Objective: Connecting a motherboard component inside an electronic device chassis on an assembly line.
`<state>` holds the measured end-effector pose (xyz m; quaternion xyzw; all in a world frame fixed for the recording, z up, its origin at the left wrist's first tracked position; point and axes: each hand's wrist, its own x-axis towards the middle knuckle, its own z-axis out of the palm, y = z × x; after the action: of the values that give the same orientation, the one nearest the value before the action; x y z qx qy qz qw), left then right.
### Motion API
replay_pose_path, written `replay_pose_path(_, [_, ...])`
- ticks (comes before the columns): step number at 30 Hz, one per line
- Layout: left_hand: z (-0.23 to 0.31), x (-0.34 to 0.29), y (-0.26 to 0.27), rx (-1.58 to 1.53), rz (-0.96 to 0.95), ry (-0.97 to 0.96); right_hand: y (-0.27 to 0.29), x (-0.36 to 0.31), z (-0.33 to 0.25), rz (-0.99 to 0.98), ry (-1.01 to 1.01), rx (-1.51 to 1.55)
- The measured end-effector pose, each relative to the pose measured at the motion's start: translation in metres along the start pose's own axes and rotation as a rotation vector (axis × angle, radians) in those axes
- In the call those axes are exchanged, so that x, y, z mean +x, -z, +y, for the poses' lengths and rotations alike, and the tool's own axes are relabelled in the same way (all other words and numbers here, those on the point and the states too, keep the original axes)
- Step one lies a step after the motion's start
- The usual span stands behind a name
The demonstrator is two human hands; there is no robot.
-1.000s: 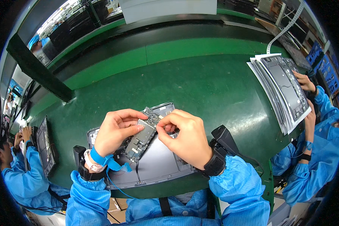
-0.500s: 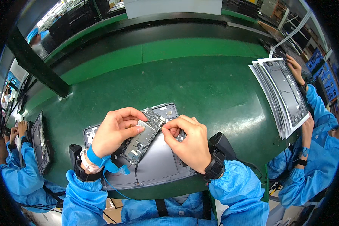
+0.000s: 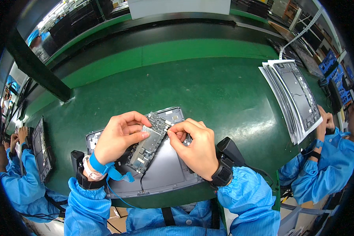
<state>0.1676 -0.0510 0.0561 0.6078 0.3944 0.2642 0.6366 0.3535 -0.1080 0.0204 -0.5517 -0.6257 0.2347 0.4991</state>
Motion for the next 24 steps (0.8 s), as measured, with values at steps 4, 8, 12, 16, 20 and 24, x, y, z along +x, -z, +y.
replay_pose_path(4, [-0.0006,-0.0004,-0.0006,-0.007,0.015,-0.013,-0.0004,-0.0002,0.0,0.003,0.021,-0.024])
replay_pose_path(8, [0.0,-0.0003,-0.0015,-0.023,0.008,-0.015,0.0002,-0.0003,-0.0004,0.011,0.039,-0.05])
replay_pose_path(12, [0.0,0.0,-0.0017,-0.02,0.009,-0.009,-0.001,-0.0011,0.0011,0.022,0.023,-0.031])
replay_pose_path(16, [-0.0014,0.0001,-0.0013,-0.006,0.013,-0.011,-0.0003,-0.0011,-0.0009,0.013,0.041,-0.074])
replay_pose_path(20, [-0.0013,0.0001,-0.0011,0.005,0.016,-0.009,-0.0003,-0.0007,-0.0016,0.01,0.065,-0.106])
replay_pose_path(24, [-0.0003,-0.0005,-0.0014,-0.005,0.02,-0.016,0.0002,-0.0006,-0.0014,0.009,0.062,-0.096])
